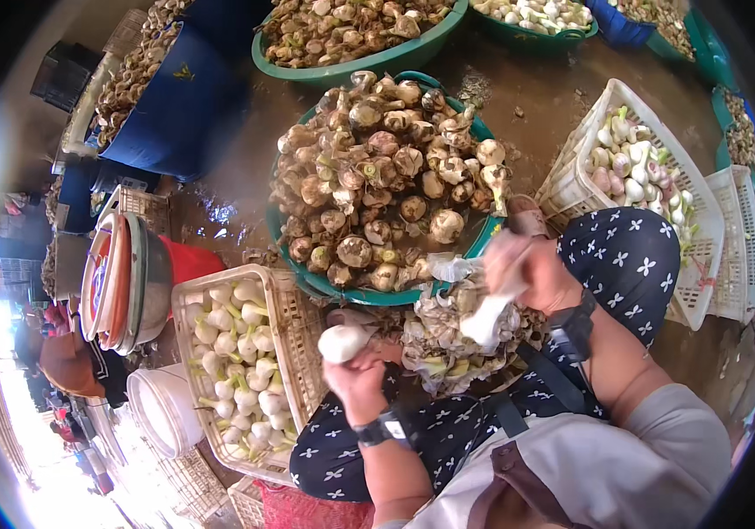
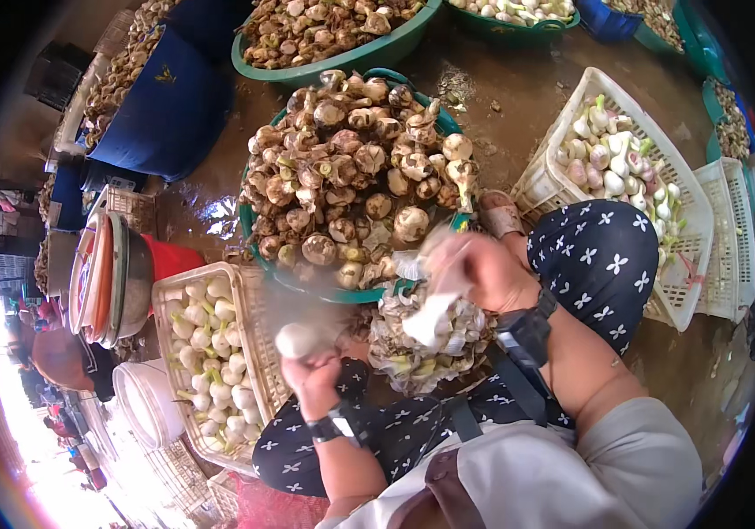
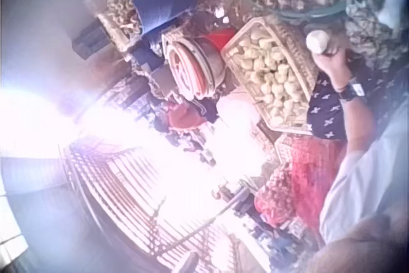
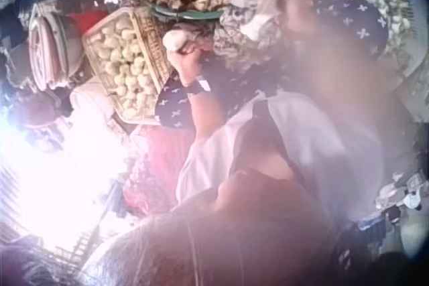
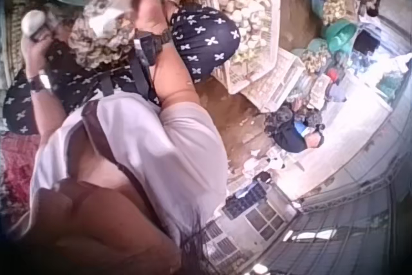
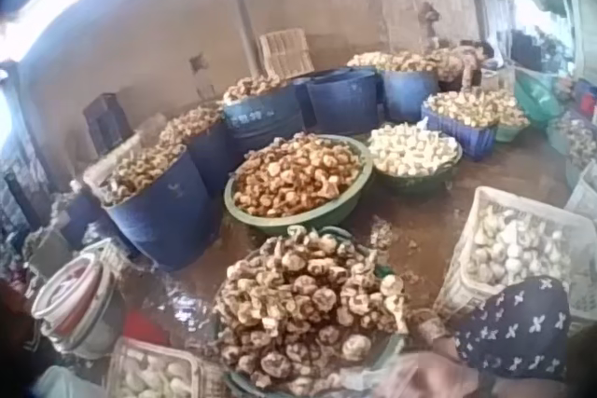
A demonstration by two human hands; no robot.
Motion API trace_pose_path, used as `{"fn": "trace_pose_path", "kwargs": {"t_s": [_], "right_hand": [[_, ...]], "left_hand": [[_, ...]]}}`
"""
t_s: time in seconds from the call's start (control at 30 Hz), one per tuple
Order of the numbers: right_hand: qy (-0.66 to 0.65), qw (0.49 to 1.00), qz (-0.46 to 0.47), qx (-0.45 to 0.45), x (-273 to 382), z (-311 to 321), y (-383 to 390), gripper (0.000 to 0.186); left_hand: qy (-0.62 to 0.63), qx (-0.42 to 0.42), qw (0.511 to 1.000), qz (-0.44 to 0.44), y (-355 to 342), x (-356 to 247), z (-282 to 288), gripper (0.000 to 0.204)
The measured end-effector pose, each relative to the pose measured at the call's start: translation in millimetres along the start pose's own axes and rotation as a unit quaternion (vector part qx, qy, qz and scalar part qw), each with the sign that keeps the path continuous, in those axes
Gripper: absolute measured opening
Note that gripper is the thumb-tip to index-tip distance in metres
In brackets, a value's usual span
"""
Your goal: The person peels garlic bulbs by hand, taking them from a green tub, removing their outer skins, and placing the cleaned garlic bulbs into a plastic crate.
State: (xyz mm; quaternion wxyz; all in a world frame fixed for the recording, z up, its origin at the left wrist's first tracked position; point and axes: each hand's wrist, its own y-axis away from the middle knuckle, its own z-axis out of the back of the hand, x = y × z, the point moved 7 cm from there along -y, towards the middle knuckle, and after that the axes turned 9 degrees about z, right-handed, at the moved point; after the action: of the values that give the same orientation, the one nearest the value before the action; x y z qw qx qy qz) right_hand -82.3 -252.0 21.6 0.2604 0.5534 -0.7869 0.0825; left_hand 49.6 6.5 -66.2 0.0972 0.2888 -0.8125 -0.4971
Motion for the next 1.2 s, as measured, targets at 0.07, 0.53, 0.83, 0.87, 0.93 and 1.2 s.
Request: {"fn": "trace_pose_path", "kwargs": {"t_s": [0.07, 0.53, 0.83, 0.87, 0.93, 1.2], "right_hand": [[0.621, 0.74, -0.079, 0.248, -35, 17, 10, 0.031], [0.417, 0.907, -0.032, 0.042, -118, 55, -89, 0.061], [0.728, 0.604, 0.158, 0.283, -111, -70, -17, 0.008], [0.726, 0.602, 0.163, 0.29, -112, -75, -15, 0.008], [0.711, 0.641, 0.122, 0.26, -109, -72, -13, 0.014], [0.551, 0.83, 0.028, 0.082, -119, 14, -33, 0.023]], "left_hand": [[0.141, 0.166, 0.975, -0.047, 9, -52, 30, 0.028], [-0.581, 0.015, 0.669, -0.464, -7, 47, -58, 0.057], [-0.483, 0.123, 0.841, -0.209, 1, 22, -45, 0.049], [-0.426, 0.151, 0.874, -0.176, -11, 29, -37, 0.051], [-0.448, 0.168, 0.86, -0.176, -8, 31, -37, 0.051], [-0.405, 0.218, 0.887, -0.045, 12, 44, -45, 0.043]]}}
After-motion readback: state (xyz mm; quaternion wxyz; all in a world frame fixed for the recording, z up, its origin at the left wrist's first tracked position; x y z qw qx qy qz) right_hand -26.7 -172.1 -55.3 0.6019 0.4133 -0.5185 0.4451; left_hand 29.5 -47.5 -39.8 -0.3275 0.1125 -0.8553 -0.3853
